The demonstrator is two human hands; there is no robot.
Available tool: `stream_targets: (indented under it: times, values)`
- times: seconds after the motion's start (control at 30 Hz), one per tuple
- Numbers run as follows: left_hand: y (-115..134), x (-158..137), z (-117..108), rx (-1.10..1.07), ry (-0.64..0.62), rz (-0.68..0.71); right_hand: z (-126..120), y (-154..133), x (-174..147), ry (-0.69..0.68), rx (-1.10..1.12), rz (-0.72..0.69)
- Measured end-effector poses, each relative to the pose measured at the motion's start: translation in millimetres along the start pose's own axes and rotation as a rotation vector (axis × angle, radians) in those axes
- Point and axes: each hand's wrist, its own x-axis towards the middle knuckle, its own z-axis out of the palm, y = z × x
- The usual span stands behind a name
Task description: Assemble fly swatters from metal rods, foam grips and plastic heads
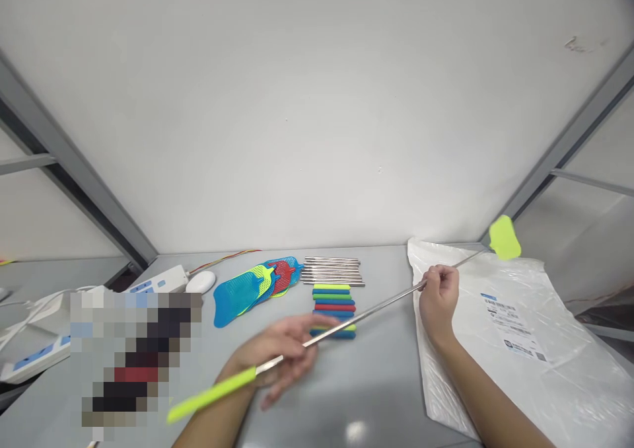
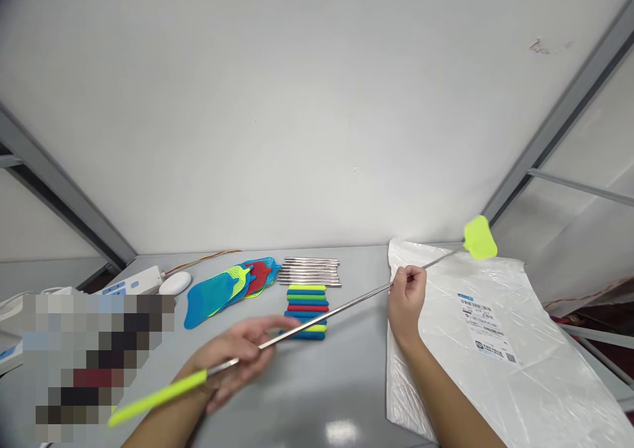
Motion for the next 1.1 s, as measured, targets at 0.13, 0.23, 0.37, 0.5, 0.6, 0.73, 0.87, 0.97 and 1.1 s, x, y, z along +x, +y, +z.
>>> stream_targets:
  times: [0.13,0.23,0.37,0.5,0.6,0.73,0.87,0.97,1.1]
  values:
    - [19.6,-21.6,-27.6,-0.363,0.165,0.489,2.5,1.2,-0.2,0.038,0.042,0.085]
    - [24.5,-16.0,-36.6,-0.558,0.325,0.647,5.3,-1.5,-3.9,0.051,0.061,0.094]
    - [28.5,-5.9,-33.0,-0.622,0.407,0.77,8.3,-3.9,-7.0,0.057,0.063,0.009]
    - [33.1,-10.7,-33.2,-0.578,0.422,0.803,9.0,-1.7,-6.4,0.101,0.083,-0.001]
    - [35.4,-13.0,-38.9,-0.601,0.488,0.819,8.0,0.9,-6.8,0.106,0.09,0.054]
    - [34.8,-7.4,-48.9,-0.55,0.589,0.832,5.9,0.4,-8.1,0.103,0.112,0.101]
    - [28.5,-0.4,-52.6,-0.396,0.718,0.886,6.4,-4.7,-12.6,0.057,0.124,0.085]
    - [20.8,5.9,-46.3,-0.293,0.767,0.87,8.1,-7.5,-21.9,0.012,0.136,0.037]
    - [13.3,16.7,-34.2,-0.167,0.789,0.739,6.1,-3.5,-36.7,-0.098,0.127,-0.025]
